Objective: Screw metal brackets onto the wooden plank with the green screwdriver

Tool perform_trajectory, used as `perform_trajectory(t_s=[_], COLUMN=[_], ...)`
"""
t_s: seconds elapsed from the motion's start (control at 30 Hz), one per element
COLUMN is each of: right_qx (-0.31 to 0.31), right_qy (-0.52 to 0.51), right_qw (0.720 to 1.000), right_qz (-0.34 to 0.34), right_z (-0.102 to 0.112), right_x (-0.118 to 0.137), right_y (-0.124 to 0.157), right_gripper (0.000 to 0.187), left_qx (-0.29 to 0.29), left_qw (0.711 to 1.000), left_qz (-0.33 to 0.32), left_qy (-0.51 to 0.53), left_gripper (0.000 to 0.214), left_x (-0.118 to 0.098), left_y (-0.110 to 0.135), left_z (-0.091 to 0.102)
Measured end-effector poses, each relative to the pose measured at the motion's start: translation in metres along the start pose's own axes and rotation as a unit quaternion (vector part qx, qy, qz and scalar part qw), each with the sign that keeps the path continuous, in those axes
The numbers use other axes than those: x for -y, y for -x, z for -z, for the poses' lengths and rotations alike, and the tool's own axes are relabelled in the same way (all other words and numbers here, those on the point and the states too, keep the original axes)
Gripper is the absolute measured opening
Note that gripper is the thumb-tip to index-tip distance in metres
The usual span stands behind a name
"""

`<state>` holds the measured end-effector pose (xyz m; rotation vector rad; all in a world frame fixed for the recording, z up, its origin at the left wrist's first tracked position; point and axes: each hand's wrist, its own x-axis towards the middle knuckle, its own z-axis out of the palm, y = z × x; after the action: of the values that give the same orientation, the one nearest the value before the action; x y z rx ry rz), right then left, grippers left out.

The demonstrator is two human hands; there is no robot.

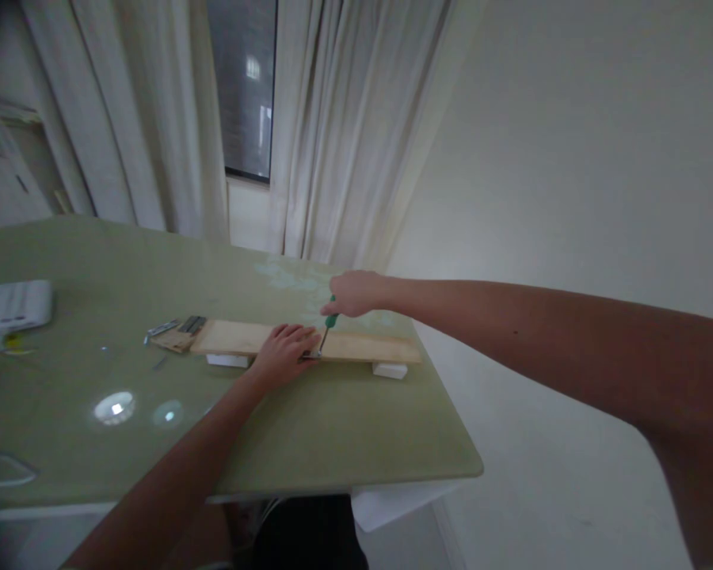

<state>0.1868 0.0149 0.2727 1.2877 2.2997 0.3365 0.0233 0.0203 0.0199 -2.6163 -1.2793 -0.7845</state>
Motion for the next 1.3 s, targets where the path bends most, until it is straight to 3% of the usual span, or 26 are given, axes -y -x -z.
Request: perform_trajectory(t_s=[0.07, 0.17, 0.2, 0.33, 0.43, 0.53, 0.6, 0.7, 0.83, 0.93, 1.0, 1.1, 1.2, 1.3], right_qx=[0.003, -0.02, -0.026, -0.006, 0.035, 0.016, 0.005, 0.045, 0.042, 0.019, 0.036, 0.059, 0.018, -0.035], right_qy=[0.022, 0.077, 0.081, 0.038, 0.025, 0.042, 0.035, 0.006, 0.023, 0.021, 0.004, -0.021, -0.018, 0.005], right_qw=[0.999, 0.983, 0.981, 0.998, 0.995, 0.99, 0.994, 0.998, 0.995, 0.998, 0.999, 0.996, 0.995, 0.999], right_qz=[0.04, 0.167, 0.172, 0.041, 0.085, 0.137, 0.101, 0.054, 0.084, 0.048, 0.031, 0.063, 0.098, 0.041], right_z=[0.002, 0.003, 0.003, 0.005, 0.009, 0.011, 0.012, 0.014, 0.016, 0.011, 0.008, 0.007, 0.008, 0.006], right_x=[0.001, 0.004, 0.005, 0.011, 0.009, 0.006, 0.006, 0.007, 0.007, 0.004, 0.001, -0.004, -0.002, 0.006], right_y=[0.0, 0.002, 0.002, -0.004, -0.006, -0.008, -0.009, -0.011, -0.01, -0.01, -0.008, -0.003, 0.003, 0.003], right_gripper=[0.056, 0.051, 0.048, 0.051, 0.055, 0.053, 0.048, 0.052, 0.054, 0.053, 0.06, 0.048, 0.049, 0.046], left_qx=[0.001, 0.003, 0.003, 0.006, 0.007, 0.009, 0.009, 0.01, 0.009, 0.007, 0.005, 0.003, 0.0, 0.0], left_qw=[1.0, 1.0, 1.0, 1.0, 1.0, 1.0, 1.0, 1.0, 1.0, 1.0, 1.0, 1.0, 1.0, 1.0], left_qz=[0.0, -0.001, -0.001, -0.001, 0.001, 0.005, 0.008, 0.01, 0.009, 0.008, 0.008, 0.007, 0.006, 0.004], left_qy=[0.0, 0.001, 0.001, 0.001, 0.002, 0.003, 0.002, 0.0, -0.002, -0.002, -0.001, 0.0, 0.001, 0.001], left_gripper=[0.044, 0.046, 0.047, 0.047, 0.047, 0.048, 0.049, 0.047, 0.047, 0.048, 0.048, 0.046, 0.046, 0.049], left_x=[0.0, 0.0, 0.0, 0.0, 0.0, -0.001, -0.002, -0.003, -0.002, -0.001, -0.001, -0.001, -0.001, -0.001], left_y=[0.0, 0.0, 0.0, 0.0, 0.0, 0.0, 0.0, 0.0, 0.0, 0.0, 0.0, 0.0, 0.0, 0.0], left_z=[0.0, 0.0, 0.0, 0.0, 0.0, 0.0, 0.001, 0.002, 0.001, 0.0, -0.001, -0.001, -0.001, -0.002])
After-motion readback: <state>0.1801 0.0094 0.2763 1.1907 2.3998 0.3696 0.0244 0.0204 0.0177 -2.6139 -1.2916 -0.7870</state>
